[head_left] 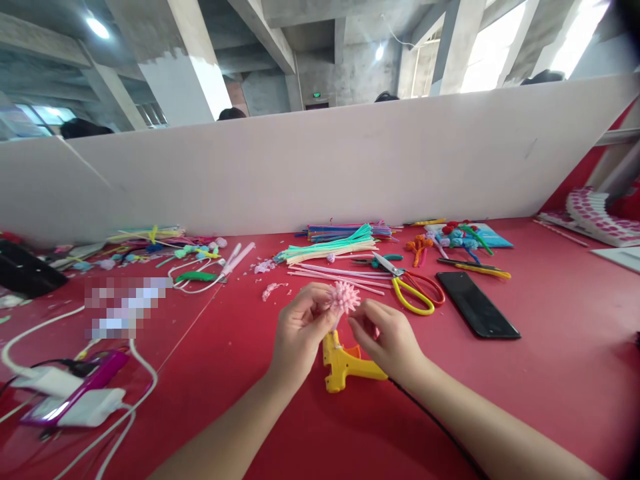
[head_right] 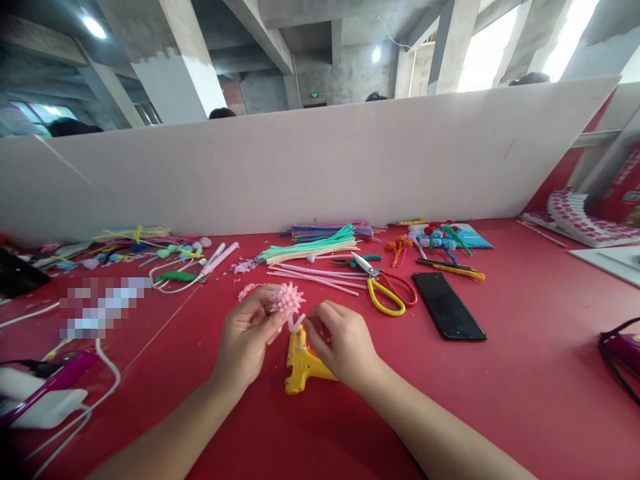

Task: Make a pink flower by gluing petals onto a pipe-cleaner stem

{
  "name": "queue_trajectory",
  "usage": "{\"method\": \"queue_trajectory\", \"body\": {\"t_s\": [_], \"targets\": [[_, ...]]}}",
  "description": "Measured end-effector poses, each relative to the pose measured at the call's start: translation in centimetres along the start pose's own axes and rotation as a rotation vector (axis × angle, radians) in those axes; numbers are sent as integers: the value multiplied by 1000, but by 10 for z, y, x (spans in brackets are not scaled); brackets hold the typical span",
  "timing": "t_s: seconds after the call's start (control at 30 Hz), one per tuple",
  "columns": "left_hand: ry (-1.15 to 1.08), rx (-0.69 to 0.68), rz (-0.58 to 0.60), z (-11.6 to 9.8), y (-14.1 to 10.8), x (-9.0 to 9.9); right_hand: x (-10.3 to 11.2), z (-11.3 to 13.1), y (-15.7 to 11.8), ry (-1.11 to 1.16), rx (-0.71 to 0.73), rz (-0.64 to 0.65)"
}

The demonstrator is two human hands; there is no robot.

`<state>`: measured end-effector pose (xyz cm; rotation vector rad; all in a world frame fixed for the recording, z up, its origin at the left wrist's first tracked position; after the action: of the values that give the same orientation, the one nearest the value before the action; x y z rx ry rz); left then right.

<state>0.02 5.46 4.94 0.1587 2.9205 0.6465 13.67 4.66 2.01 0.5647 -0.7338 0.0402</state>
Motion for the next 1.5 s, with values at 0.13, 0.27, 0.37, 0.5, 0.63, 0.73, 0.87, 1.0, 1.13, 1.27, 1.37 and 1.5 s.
{"method": "queue_trajectory", "body": {"t_s": [0.13,0.27,0.37,0.5,0.63,0.73,0.87,1.0,1.13,1.27,1.37,1.5], "targets": [[69,-47,12,-1,3,11,-13,-12,5,-132,-46,168],[64,-73,38,4,12,19,4,-40,19,-301,-171,263],[90,-93,69,8,22,19,21,-64,28,-410,-239,349],[65,-80,53,20,28,17,19,-76,24,-490,-259,483],[45,-16,43,34,20,16,-1,-67,9,-487,-177,563],[37,30,26,39,14,19,-10,-59,1,-435,-83,558],[30,64,-11,44,11,23,-11,-58,-3,-337,-28,482],[30,88,-20,46,6,21,-1,-51,-2,-177,-56,346],[72,125,-30,43,0,14,16,-31,-3,25,-121,197],[122,150,-78,39,-5,8,18,-14,-9,626,-288,132],[117,153,-84,40,-9,4,8,-11,-15,994,-490,139],[134,103,-58,40,-15,3,-4,-8,-17,1269,-587,181]]}}
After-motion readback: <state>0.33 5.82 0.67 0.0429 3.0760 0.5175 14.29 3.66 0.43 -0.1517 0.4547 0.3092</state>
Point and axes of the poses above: each hand's wrist, its own y-axis towards the middle knuckle, its own x-axis out of the back of the hand, z = x × y, the point moved 6 cm from there along y, towards the middle knuckle, and after that the axes turned 3 degrees about -x, right-handed, at the moved point
